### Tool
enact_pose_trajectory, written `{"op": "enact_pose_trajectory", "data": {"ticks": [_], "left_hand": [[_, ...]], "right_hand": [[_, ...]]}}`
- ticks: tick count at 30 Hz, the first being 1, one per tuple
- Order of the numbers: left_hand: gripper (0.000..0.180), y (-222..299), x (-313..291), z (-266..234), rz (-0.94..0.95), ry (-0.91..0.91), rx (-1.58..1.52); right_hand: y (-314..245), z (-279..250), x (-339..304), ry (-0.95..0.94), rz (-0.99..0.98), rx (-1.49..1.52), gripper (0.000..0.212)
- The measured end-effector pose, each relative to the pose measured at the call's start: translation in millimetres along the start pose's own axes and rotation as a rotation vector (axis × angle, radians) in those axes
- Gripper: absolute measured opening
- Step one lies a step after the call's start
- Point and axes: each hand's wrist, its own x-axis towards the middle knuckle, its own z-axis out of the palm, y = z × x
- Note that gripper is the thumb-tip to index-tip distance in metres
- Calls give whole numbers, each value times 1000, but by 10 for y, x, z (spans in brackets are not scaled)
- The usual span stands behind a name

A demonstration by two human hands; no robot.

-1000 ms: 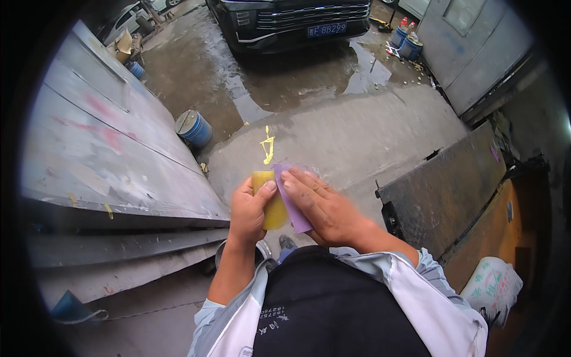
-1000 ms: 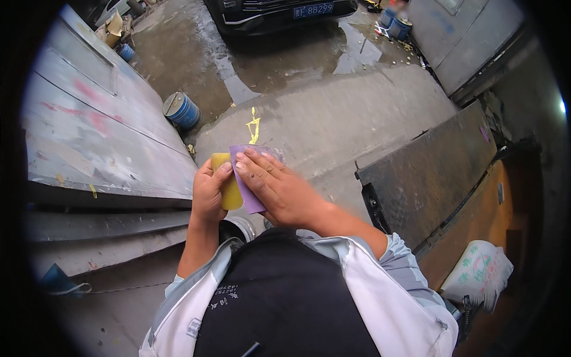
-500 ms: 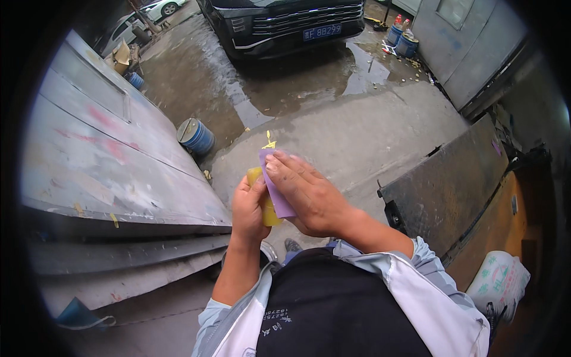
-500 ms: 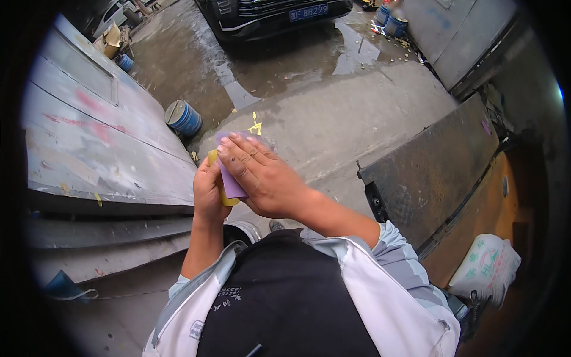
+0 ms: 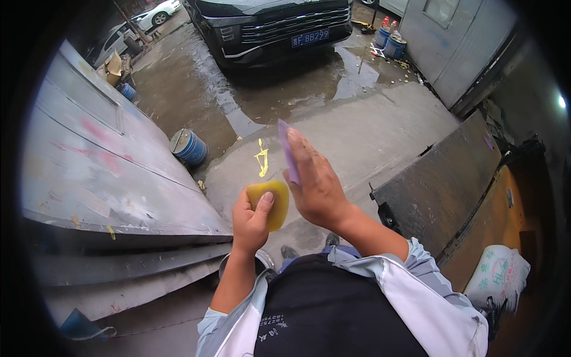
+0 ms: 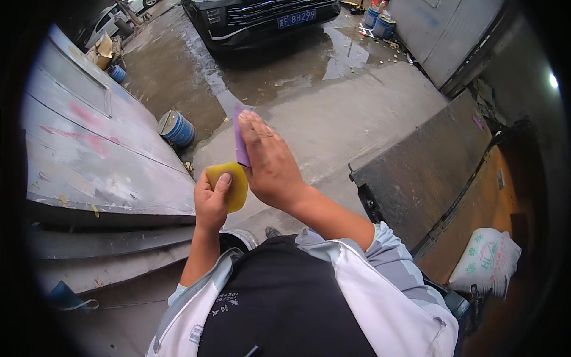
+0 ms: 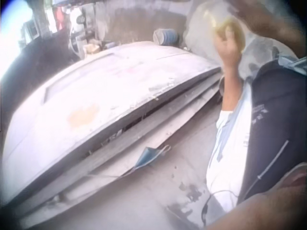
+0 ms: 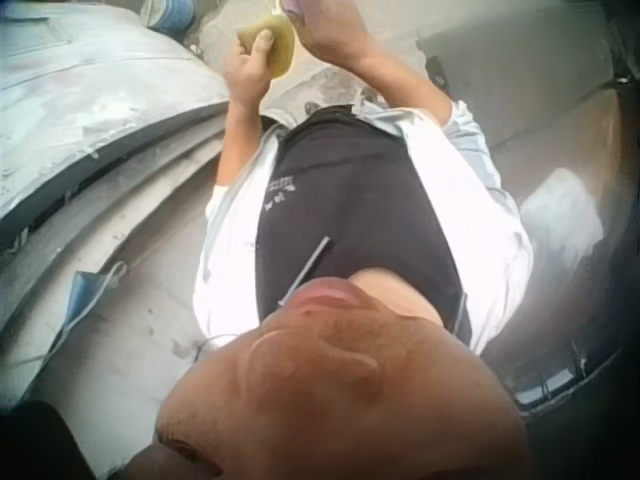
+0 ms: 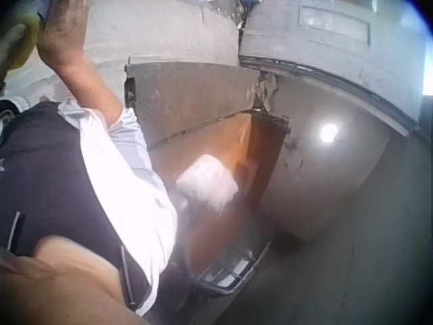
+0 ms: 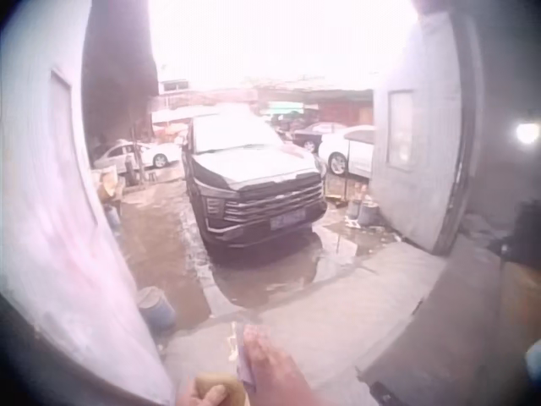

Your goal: The person retrieves a yellow sponge and a purple sanding pad, then rubs the pad against the sponge repeatedly. Later, the person picks up a metal putty knife, scoops a beige paste from a paint can, and spreads it onto a small metal plate.

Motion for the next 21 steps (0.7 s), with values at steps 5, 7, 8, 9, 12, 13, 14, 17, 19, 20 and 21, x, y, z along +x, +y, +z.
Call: {"op": "enact_pose_trajectory", "data": {"ticks": [5, 7, 8, 9, 12, 13, 14, 17, 19, 20, 21], "left_hand": [[17, -58, -96, 20, 108, -157, 247], [18, -67, -104, -23, 70, -110, 112], [18, -98, -146, -41, 32, -62, 0], [19, -106, -169, -51, -4, -13, -112], [19, -5, -93, -6, 16, 112, -362], [17, -32, -87, -28, -6, 91, -357], [17, -57, -101, -28, -17, 120, -339], [18, -129, -101, 110, -30, 164, -291], [18, -122, -78, 158, -53, 215, -370], [18, -118, -64, 162, -60, 248, -411], [18, -118, -47, 165, -67, 283, -441]], "right_hand": [[81, 303, 181, -101, 166, 225, 56], [167, 392, 109, -153, 251, 317, 50], [184, 391, 65, -170, 288, 303, 51], [201, 371, 19, -187, 325, 289, 51], [215, 367, -37, -107, 396, 349, 53], [133, 324, 40, -44, 414, 406, 53], [49, 285, 129, 20, 431, 461, 53], [-9, 487, 259, 93, 248, 310, 56], [29, 595, 230, 111, 154, 177, 59], [27, 600, 195, 133, 112, 122, 59], [19, 582, 147, 155, 70, 69, 60]]}}
